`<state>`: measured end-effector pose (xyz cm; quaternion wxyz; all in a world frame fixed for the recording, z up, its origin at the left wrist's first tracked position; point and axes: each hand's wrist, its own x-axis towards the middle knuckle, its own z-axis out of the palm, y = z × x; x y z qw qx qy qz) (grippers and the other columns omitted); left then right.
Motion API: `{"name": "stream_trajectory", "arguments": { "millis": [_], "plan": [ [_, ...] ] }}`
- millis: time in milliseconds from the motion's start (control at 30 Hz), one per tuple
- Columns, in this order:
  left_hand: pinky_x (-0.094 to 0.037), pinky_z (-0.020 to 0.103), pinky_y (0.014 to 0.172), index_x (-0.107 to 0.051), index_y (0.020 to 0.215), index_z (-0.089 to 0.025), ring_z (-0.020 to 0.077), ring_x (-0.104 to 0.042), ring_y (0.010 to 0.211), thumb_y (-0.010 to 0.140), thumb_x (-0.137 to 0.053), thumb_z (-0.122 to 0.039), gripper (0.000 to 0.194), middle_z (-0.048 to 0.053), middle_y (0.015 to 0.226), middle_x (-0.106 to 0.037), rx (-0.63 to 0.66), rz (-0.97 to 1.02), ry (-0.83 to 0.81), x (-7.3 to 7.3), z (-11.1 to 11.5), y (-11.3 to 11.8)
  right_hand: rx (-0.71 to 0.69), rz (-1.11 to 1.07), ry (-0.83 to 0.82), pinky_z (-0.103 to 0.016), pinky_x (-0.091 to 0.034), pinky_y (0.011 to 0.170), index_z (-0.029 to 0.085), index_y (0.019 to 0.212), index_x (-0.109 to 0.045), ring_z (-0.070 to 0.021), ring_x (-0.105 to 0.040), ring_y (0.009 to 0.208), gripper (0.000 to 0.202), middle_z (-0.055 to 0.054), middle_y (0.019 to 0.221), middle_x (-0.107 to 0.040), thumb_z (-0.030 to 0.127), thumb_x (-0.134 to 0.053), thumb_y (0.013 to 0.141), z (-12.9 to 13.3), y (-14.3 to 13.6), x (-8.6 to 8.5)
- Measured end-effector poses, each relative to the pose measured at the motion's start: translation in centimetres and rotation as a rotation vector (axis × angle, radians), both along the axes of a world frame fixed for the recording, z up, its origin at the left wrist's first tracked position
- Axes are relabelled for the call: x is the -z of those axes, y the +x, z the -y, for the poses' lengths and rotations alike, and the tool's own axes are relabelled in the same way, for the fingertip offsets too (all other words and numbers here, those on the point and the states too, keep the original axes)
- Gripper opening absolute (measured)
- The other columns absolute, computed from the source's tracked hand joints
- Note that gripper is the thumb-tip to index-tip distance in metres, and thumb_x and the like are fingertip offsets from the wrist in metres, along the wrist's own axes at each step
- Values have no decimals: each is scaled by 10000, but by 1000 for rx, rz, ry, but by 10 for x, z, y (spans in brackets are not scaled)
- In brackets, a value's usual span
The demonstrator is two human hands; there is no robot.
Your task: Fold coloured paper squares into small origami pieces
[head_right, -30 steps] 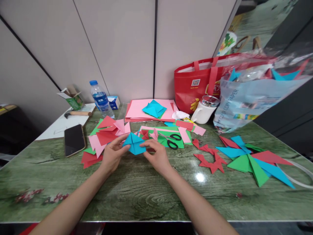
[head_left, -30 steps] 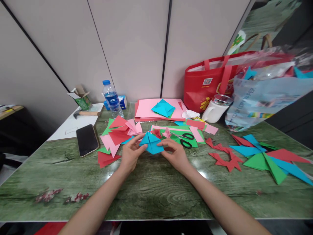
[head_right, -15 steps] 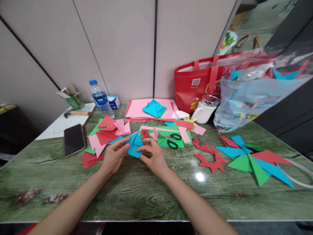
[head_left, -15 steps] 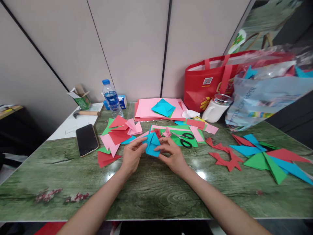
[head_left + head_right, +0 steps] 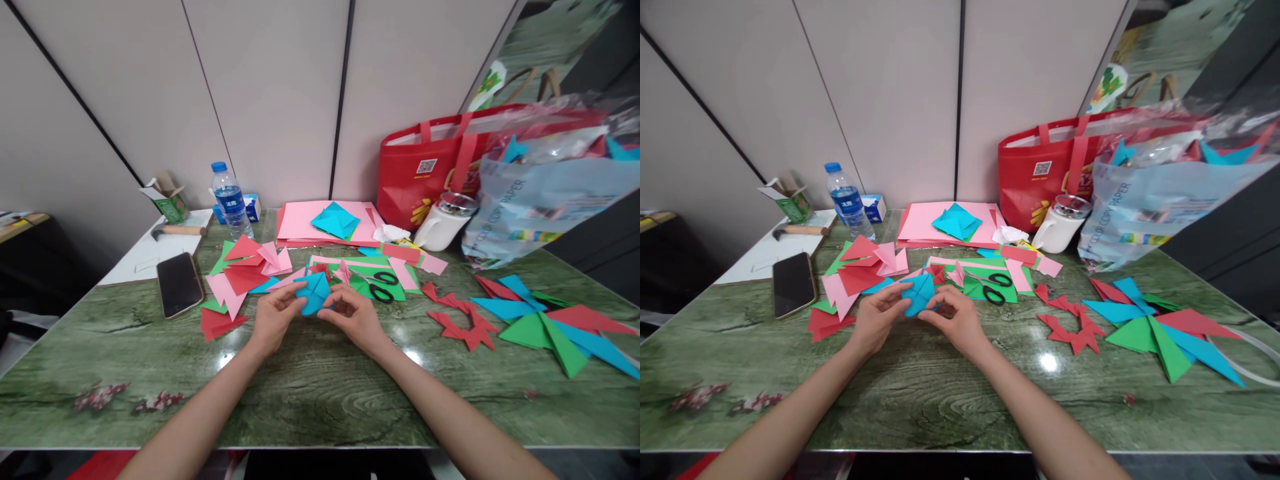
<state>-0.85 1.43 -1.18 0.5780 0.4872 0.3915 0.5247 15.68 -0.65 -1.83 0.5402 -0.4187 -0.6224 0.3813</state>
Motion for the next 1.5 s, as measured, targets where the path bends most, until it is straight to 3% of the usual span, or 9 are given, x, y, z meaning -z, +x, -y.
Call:
{"name": "stream_trajectory", "arguments": {
  "millis": [167,300,467,800,1200,1333,1500],
  "plan": [
    [-455,213,548,-699,937,-189,107,-562,591,637,-713,-206,301,9,687,-666,42,-103,16,-6,3,1,59,-23,-51,-236,-436,529,179,629,-562,-121,-502,579,203,4,631,-542,319,-705,667,-2,0,2],
    [-501,265,633,-695,946,-185,154,-625,679,639,-715,-225,309,34,774,-705,92,-149,13,-9,6,1,97,-65,-111,-243,-430,490,184,634,-543,-121,-508,506,251,19,563,-538,369,-712,646,0,-1,2],
    [-506,343,811,-673,980,-185,215,-654,874,594,-749,-197,394,61,970,-703,143,-116,-1,-8,7,2,113,-107,-132,-255,-440,479,192,658,-536,-131,-531,479,266,24,543,-550,373,-727,626,1,-2,2],
    [-521,360,815,-660,994,-159,225,-665,865,603,-744,-194,401,80,963,-705,128,-103,-27,-8,9,5,140,-129,-133,-251,-434,443,201,643,-524,-128,-528,441,290,42,502,-528,387,-743,601,1,-3,2],
    [-549,337,729,-687,958,-168,212,-680,746,601,-742,-189,362,54,838,-726,118,-127,-38,-11,12,6,150,-83,-90,-242,-442,459,193,650,-534,-113,-522,460,236,26,570,-532,357,-702,667,2,-4,4],
    [-545,333,749,-700,915,-158,212,-677,764,601,-740,-191,318,53,839,-726,96,-130,-29,-10,12,6,148,0,-43,-243,-483,518,186,700,-572,-132,-562,577,206,-2,675,-561,319,-720,647,2,-4,4],
    [-542,343,745,-690,946,-143,213,-674,755,583,-751,-209,374,60,828,-725,71,-125,-44,-6,9,4,62,-142,-148,-283,-543,595,188,766,-569,-164,-624,645,241,-20,728,-612,318,-719,630,2,-4,4]
  ]
}}
